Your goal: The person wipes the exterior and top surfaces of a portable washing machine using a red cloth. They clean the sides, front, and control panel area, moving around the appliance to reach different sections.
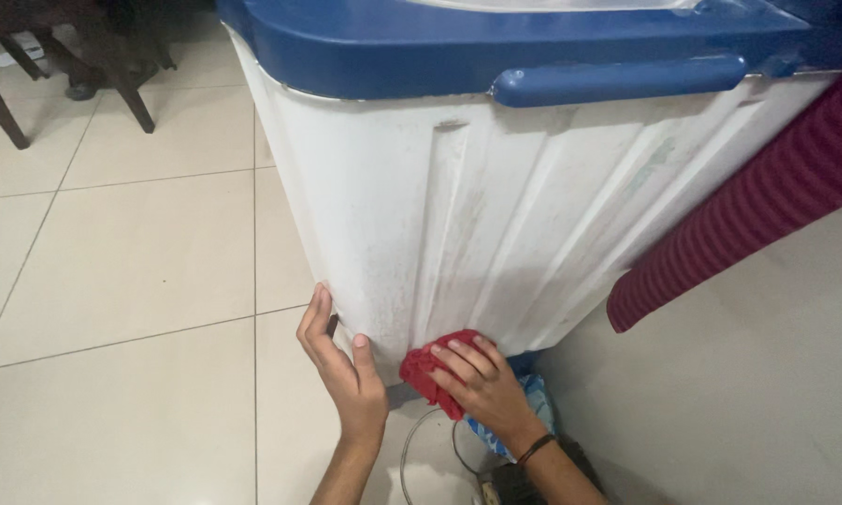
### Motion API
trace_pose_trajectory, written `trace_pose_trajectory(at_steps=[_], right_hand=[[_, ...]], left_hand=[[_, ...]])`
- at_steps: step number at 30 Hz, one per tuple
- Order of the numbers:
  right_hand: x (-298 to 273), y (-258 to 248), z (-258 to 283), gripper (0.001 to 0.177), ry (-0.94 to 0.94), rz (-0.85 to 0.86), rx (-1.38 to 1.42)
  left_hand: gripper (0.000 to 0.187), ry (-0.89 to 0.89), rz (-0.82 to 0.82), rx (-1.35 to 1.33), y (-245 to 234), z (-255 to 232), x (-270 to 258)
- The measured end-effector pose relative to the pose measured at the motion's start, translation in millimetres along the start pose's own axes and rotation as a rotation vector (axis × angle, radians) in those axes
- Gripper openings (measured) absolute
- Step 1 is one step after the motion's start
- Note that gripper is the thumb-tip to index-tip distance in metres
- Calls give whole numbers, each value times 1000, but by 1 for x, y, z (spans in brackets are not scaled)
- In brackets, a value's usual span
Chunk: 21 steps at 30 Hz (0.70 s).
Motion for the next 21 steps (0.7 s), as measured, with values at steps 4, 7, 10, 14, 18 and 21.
trace_pose_trajectory(at_steps=[4,7,10,14,18,21], right_hand=[[54,-52,-15,38,-155,-140,-157],[130,-141,-41,45,-130,-478,-146],[178,-204,-41,41,-15,-660,-212],[185,-182,-25,46,-26,-594,-138],[116,-112,-15,55,-81,-331,-6],[52,-57,-2,42,-97,-42,77]], left_hand=[[53,4,-12,-13,0,-3,-1],[54,0,-3,-24,-2,-7,-1],[55,-17,16,-19,-4,-8,0],[54,-17,24,-26,-4,-6,3],[54,-9,29,-22,-7,-4,4],[54,-24,48,-13,-11,-7,5]])
Point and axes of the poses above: each hand's wrist, its own x-axis towards the middle knuckle, its own y-axis out of the palm, z = x × y, the point moved 8 cm from there along x, towards the middle knuckle, and after that the axes turned 7 degrees about x, right-handed, at the moved point
